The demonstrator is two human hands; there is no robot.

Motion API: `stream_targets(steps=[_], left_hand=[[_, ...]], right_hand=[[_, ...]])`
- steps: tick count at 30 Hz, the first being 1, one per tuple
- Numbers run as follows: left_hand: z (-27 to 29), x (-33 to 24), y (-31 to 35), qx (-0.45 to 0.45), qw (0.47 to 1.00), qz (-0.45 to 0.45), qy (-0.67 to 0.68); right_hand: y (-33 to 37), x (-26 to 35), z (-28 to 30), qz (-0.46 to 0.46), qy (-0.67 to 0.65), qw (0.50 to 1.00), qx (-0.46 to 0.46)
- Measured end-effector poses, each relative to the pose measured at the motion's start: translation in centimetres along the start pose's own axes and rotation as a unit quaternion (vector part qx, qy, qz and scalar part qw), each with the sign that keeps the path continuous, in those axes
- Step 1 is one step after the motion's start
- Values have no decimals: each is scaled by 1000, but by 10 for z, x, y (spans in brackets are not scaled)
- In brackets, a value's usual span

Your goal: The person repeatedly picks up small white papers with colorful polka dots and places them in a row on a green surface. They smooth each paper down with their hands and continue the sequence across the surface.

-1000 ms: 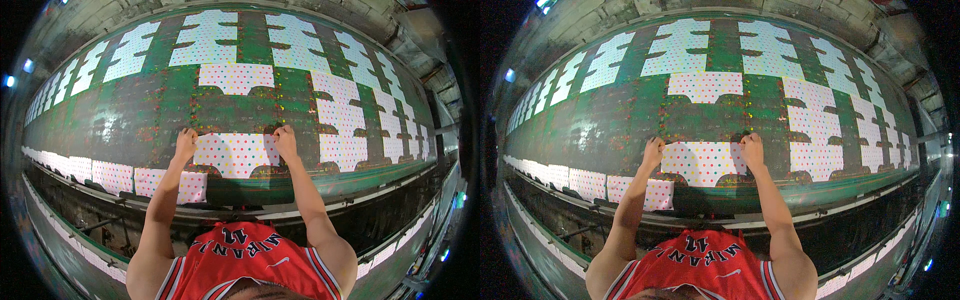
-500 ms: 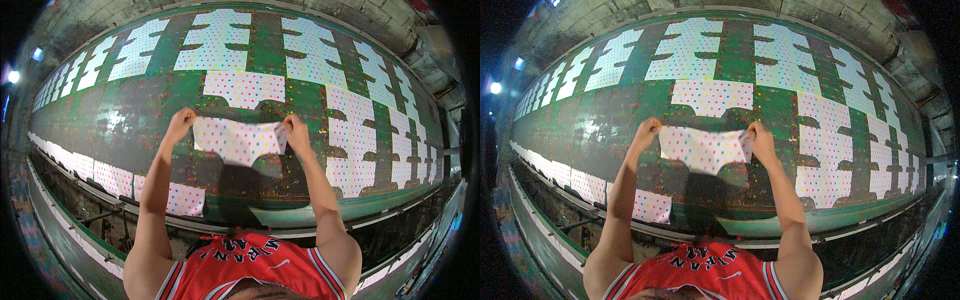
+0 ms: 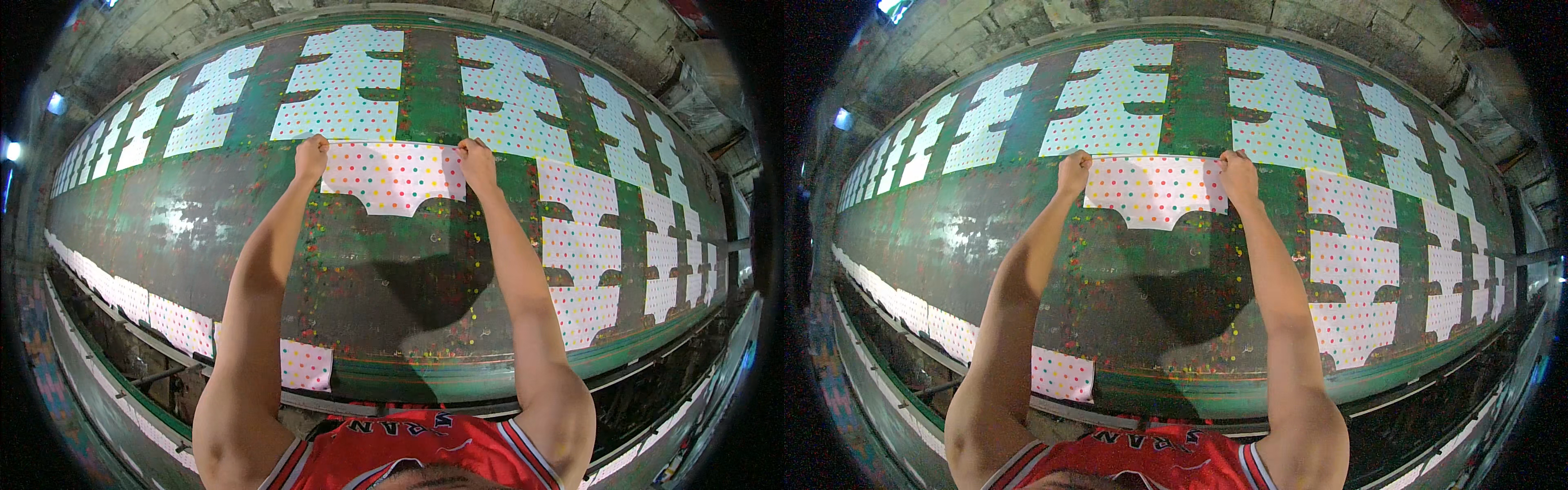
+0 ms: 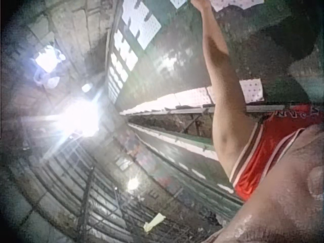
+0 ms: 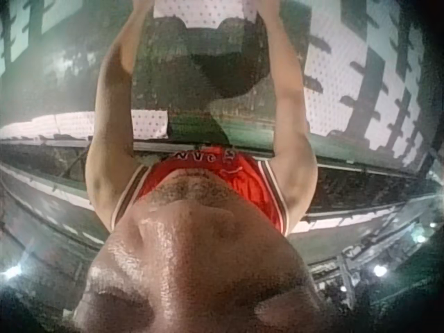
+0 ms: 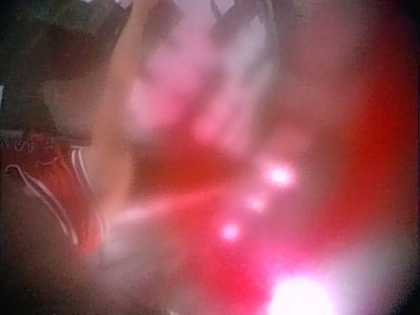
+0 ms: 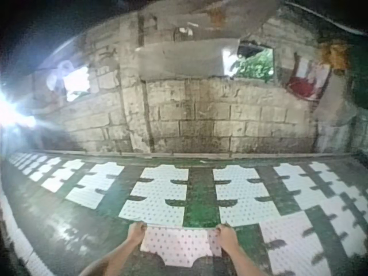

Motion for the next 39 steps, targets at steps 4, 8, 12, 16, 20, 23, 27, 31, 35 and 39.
stream_targets(steps=[4, 8, 12, 16, 20, 23, 27, 31, 35, 39], left_hand=[[-14, 7, -11, -29, 999, -19, -12], [-26, 12, -19, -14, 999, -40, -22], [-20, 1, -19, -35, 992, -69, -102], [-4, -18, 6, 8, 1000, -9, 8], [45, -45, 63, -6, 991, -30, 131], [91, -57, 123, -13, 988, -25, 155], [149, -61, 199, -9, 980, -29, 194], [191, -52, 267, 16, 969, -6, 247], [212, -50, 326, 46, 948, 0, 316], [218, -50, 379, 63, 945, -32, 320]], right_hand=[[-12, -12, -13, -9, 42, 999, 16], [-15, -23, -23, -17, 60, 998, 30], [-17, -17, -27, 38, 149, 988, 6], [-9, 1, -20, 47, 162, 986, 5], [32, 40, 11, 69, 34, 997, 21], [86, 82, 49, 139, -52, 988, -34], [169, 112, 98, 115, -147, 981, -61], [250, 125, 137, 32, -156, 984, -79], [326, 135, 158, -17, -194, 973, -121], [394, 135, 162, -59, -181, 974, -125]])
Point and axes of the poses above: each hand's wrist, its own y-axis away from the middle knuckle, its own z-axis out of the back of the hand, x = y × z, the point moved 7 cm from there along -y, towards the middle knuckle, and after that the axes turned 13 degrees about -y, right-handed, at the moved point
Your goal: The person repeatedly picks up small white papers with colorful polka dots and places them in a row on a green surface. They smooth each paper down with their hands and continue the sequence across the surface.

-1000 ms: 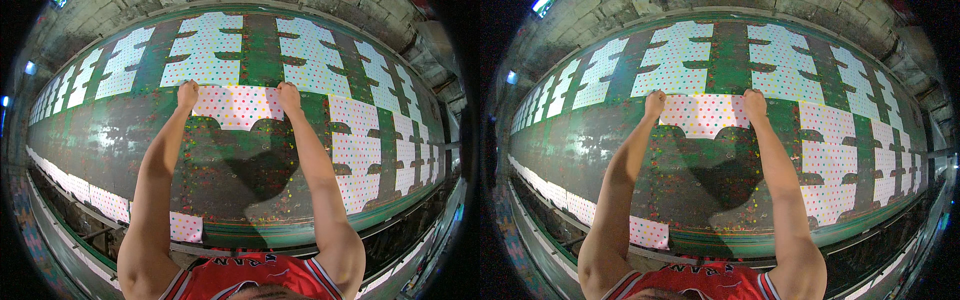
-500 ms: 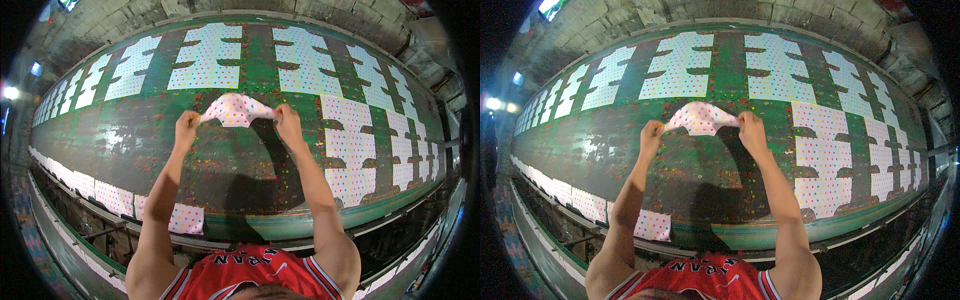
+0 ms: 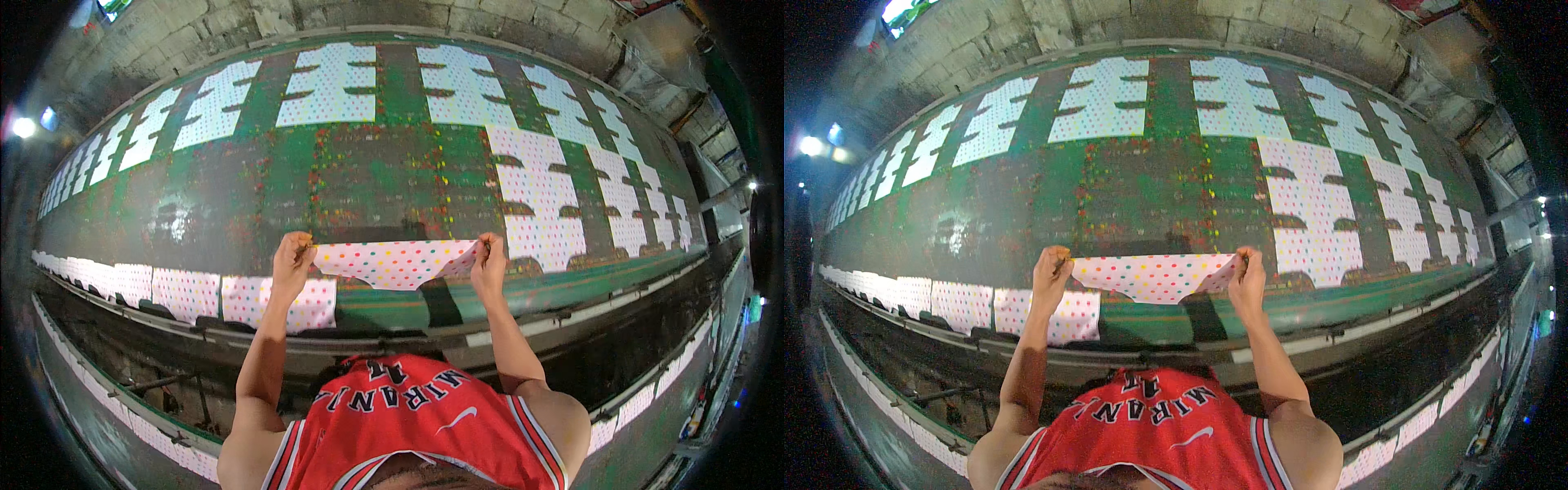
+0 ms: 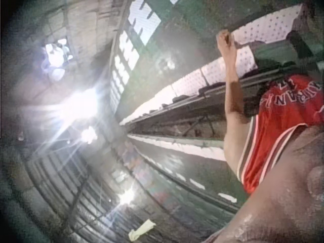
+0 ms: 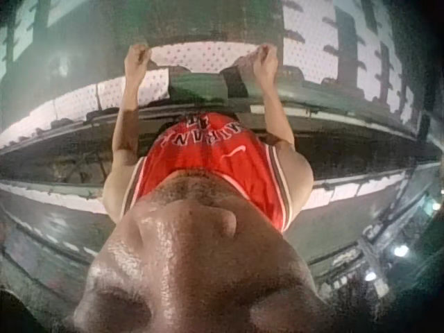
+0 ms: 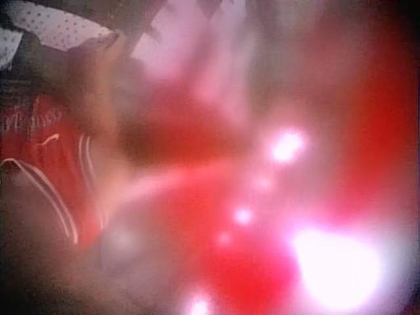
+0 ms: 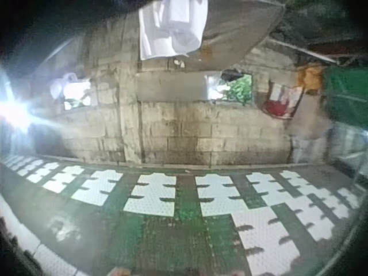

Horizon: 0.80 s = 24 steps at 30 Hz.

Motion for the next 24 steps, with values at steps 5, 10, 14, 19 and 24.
stream_targets(steps=[5, 10, 14, 19, 24], left_hand=[[-16, 2, 60, 65, 996, 48, 34], [-22, 3, 93, 67, 997, 34, 35], [-39, 29, 87, 66, 997, 39, -22], [-64, 61, 70, 59, 986, 16, -158], [-74, 88, 67, 124, 978, 156, -54]], right_hand=[[65, 14, 27, 62, -9, 995, -79], [100, 15, 50, 57, 58, 993, -86], [102, -14, 37, 13, 96, 994, -48], [79, -72, 1, -14, 141, 990, -11], [73, -96, -2, -24, 168, 985, 9]])
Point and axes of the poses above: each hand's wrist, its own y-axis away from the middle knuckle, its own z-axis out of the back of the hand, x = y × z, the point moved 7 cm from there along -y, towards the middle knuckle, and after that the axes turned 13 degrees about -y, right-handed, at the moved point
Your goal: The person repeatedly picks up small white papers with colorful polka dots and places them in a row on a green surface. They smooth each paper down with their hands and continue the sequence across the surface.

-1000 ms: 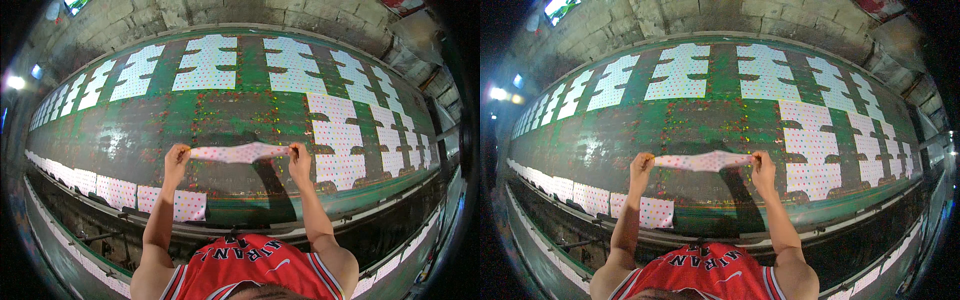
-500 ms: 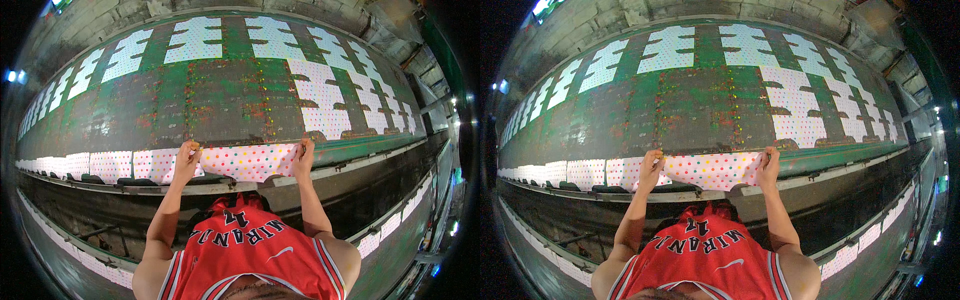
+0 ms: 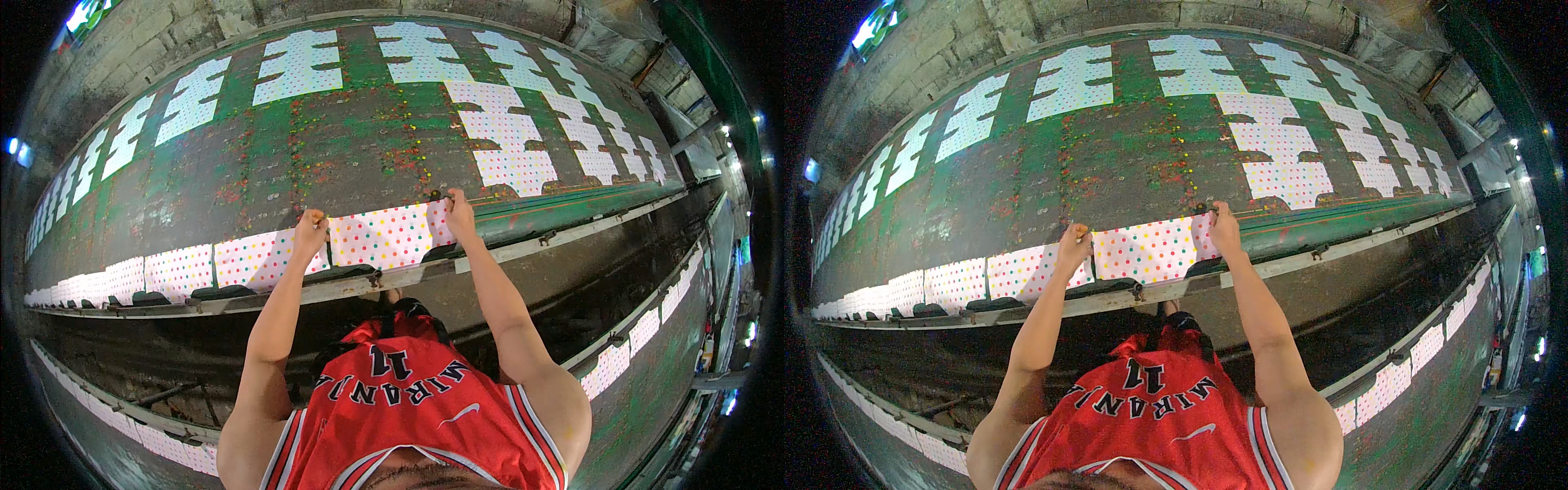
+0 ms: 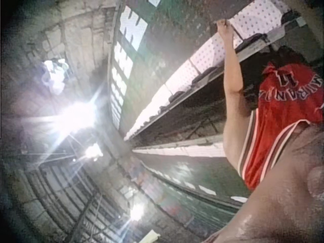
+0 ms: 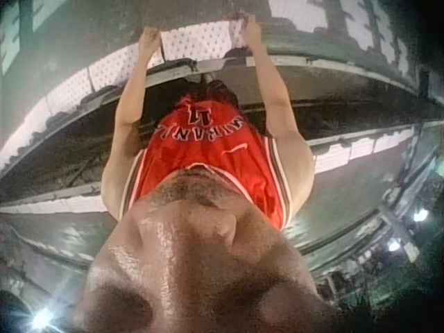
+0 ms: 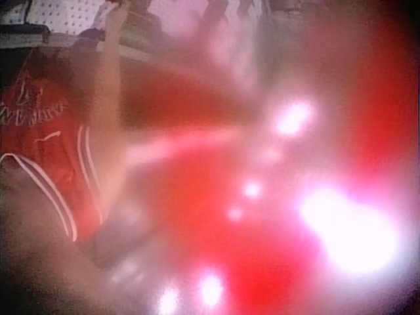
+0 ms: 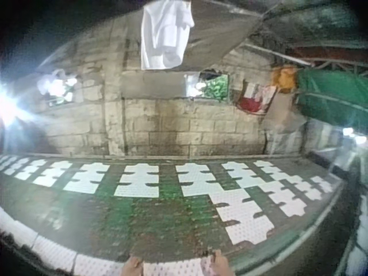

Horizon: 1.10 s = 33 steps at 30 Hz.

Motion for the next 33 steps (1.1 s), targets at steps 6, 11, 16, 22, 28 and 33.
stream_targets(steps=[6, 11, 16, 22, 28, 33], left_hand=[[-14, 15, 21, 51, 998, -1, 29], [-6, 8, 35, -52, 971, -122, -199], [-2, -11, 23, -50, 971, -31, -233], [-93, -100, -14, 8, 969, -72, -238], [-241, -201, -76, 85, 961, -124, -233], [-335, -273, -131, 27, 964, -170, -204]], right_hand=[[12, -11, 20, -50, -13, 998, 25], [8, -29, 43, -95, -47, 993, 48], [-19, -58, 92, -75, -97, 991, 61], [-78, -125, 177, -89, -83, 991, 59], [-159, -201, 262, 16, -8, 1000, 0], [-215, -260, 301, -23, 41, 999, -6]])
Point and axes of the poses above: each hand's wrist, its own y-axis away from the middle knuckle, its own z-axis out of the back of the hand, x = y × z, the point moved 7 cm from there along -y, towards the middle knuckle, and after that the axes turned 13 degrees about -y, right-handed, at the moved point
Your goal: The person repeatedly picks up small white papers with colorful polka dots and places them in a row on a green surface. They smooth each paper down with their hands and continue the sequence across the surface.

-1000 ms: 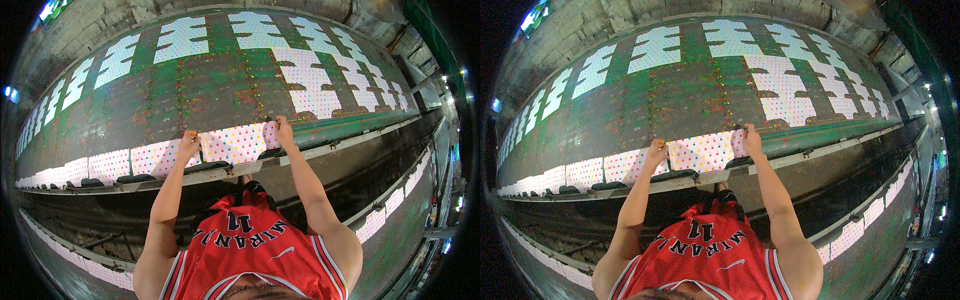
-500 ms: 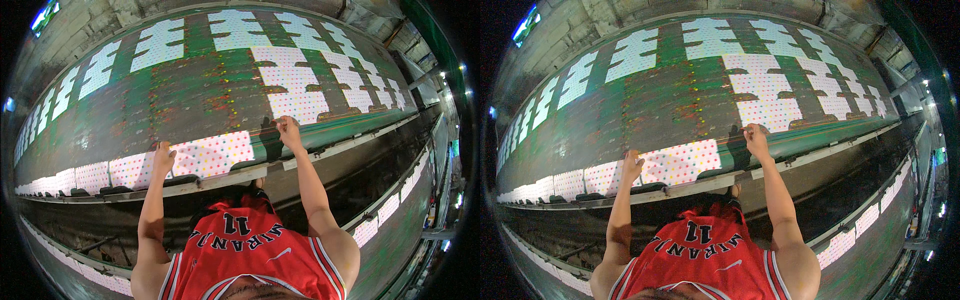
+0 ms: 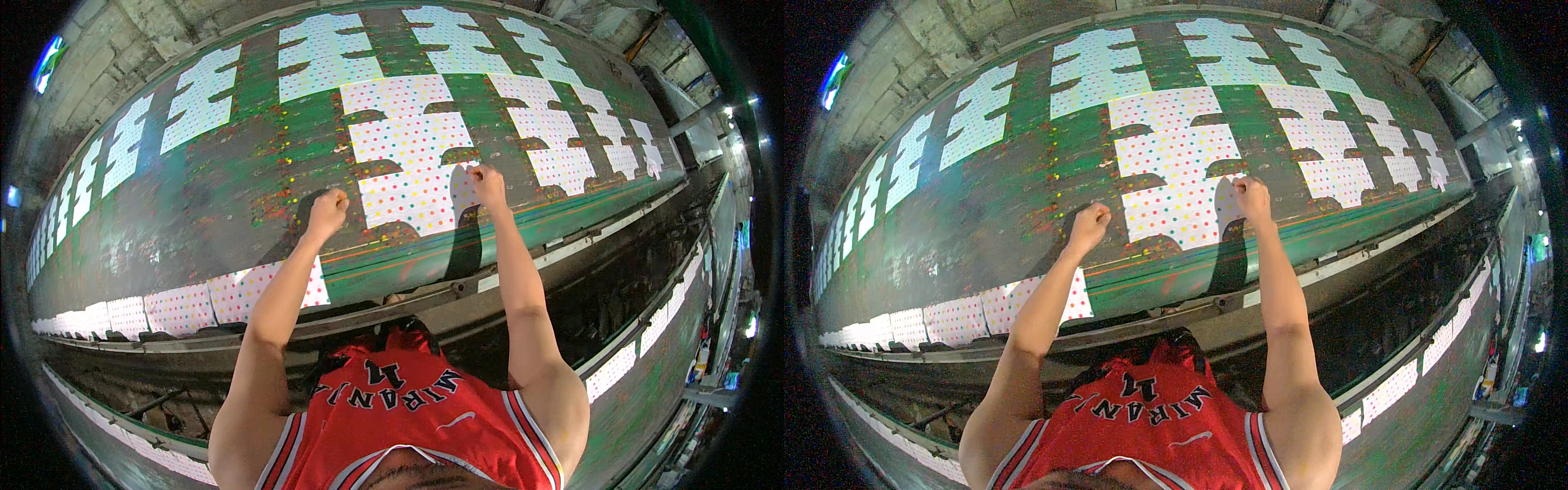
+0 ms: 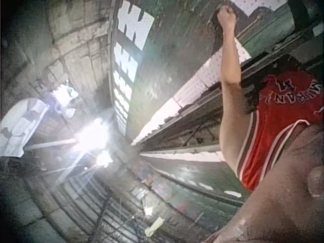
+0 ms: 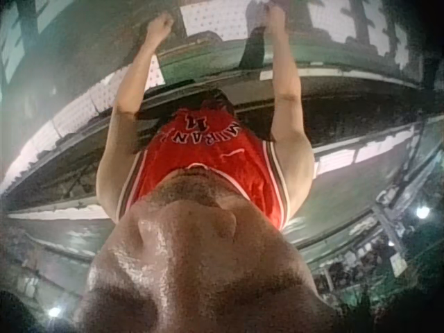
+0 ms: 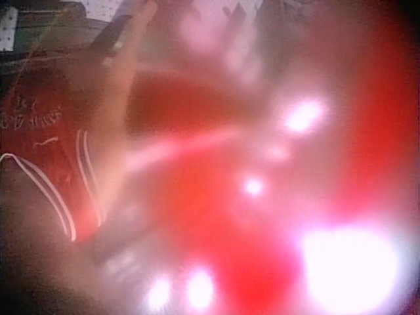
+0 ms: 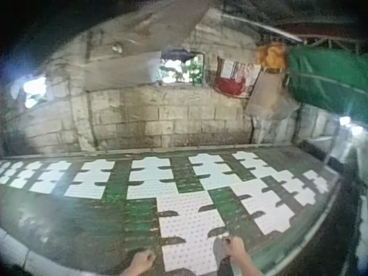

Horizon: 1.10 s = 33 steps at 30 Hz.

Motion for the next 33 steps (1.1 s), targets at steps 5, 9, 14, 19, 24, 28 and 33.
stream_targets(steps=[5, 9, 14, 19, 24, 28, 33], left_hand=[[-28, -27, -47, -34, 998, 43, -8], [-31, -31, -51, -59, 995, 74, -42], [-33, -37, -53, -71, 989, 55, -114], [-32, -46, -47, -119, 979, 8, -167], [-28, -51, -22, -1, 998, -18, 66], [-10, -75, 39, 81, 986, -15, 147], [34, -92, 96, 94, 975, -15, 201]], right_hand=[[-37, -25, -1, 1, 9, 1000, 4], [-48, -29, -7, 32, 40, 998, 21], [-56, -37, -13, 11, 62, 997, 50], [-54, -32, -16, 65, 102, 989, 87], [-27, -6, 1, 101, 10, 991, 81], [26, 25, 25, 54, -83, 994, 51], [88, 71, 74, 9, -115, 992, -41]])
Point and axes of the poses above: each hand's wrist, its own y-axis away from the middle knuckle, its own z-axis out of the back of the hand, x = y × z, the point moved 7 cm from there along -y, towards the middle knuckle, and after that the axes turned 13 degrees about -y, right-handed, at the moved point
